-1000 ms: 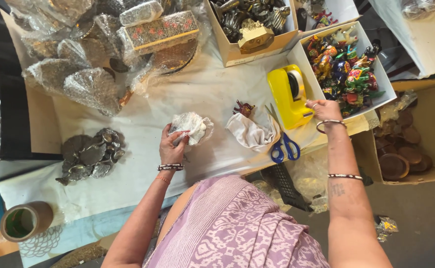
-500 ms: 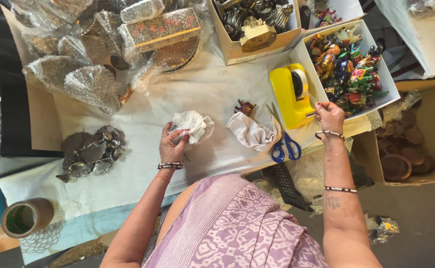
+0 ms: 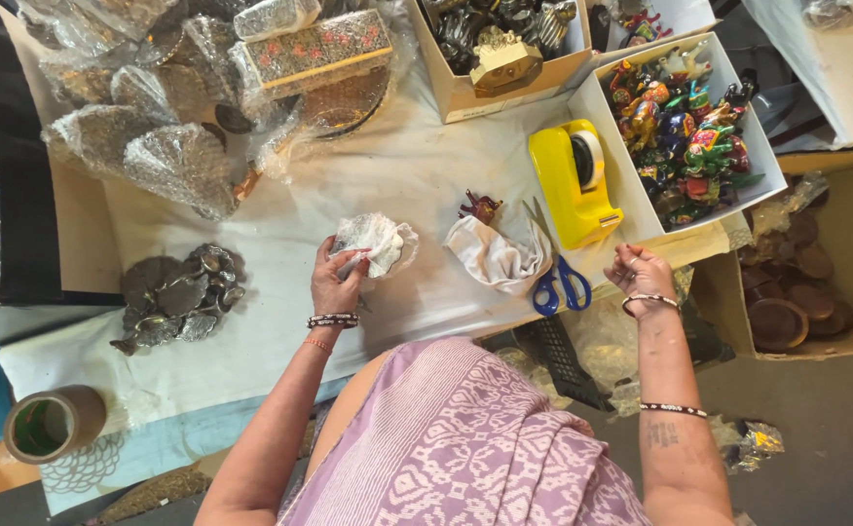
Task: Cleaning small decorative items with a cloth and wrapping them in protective plastic wrap.
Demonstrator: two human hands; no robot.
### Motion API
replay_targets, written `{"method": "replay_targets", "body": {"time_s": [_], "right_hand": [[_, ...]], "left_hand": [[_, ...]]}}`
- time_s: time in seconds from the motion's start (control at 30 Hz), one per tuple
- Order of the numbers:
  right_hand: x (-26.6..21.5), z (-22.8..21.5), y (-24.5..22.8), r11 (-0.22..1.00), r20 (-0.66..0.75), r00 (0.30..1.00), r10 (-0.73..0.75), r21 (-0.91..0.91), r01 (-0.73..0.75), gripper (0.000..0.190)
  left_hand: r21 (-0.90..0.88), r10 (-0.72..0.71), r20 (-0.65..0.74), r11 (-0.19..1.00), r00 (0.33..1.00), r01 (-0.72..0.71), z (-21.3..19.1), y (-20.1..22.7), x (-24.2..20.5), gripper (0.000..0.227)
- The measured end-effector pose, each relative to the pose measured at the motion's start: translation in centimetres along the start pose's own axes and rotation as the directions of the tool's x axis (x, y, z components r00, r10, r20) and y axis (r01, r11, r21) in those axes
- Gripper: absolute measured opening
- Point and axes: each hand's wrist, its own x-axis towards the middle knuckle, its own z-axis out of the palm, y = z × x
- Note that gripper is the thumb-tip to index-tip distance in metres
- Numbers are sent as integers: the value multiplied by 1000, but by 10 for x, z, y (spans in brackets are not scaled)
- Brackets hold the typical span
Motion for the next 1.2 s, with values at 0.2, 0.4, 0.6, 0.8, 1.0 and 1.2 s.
{"method": "replay_targets", "body": {"time_s": [0.2, 0.4, 0.6, 0.8, 1.0, 1.2], "right_hand": [[25, -3, 24, 988, -82, 992, -96, -130, 84, 20], [38, 18, 26, 940, -161, 958, -238, -285, 185, 24], [60, 4, 40, 922, -216, 933, -289, -326, 210, 15], [38, 8, 70, 986, -83, 983, -164, -43, 161, 10], [-23, 153, 64, 985, 279, 957, -74, -129, 114, 17], [-100, 319, 66, 890, 604, 796, 39, -383, 247, 12]], "left_hand": [[-12, 1, 1, 1000, 1000, -1, 0, 3, -2, 23], [32, 13, -1, 999, 1000, -13, 1, 5, -3, 24], [14, 2, -20, 1000, 1000, -2, 1, 4, -4, 24], [88, 87, -68, 993, 994, -81, 7, -11, -8, 24], [110, 99, -73, 990, 992, -91, 6, 5, -11, 24], [192, 102, -70, 978, 992, -87, 8, 10, -15, 24]]}}
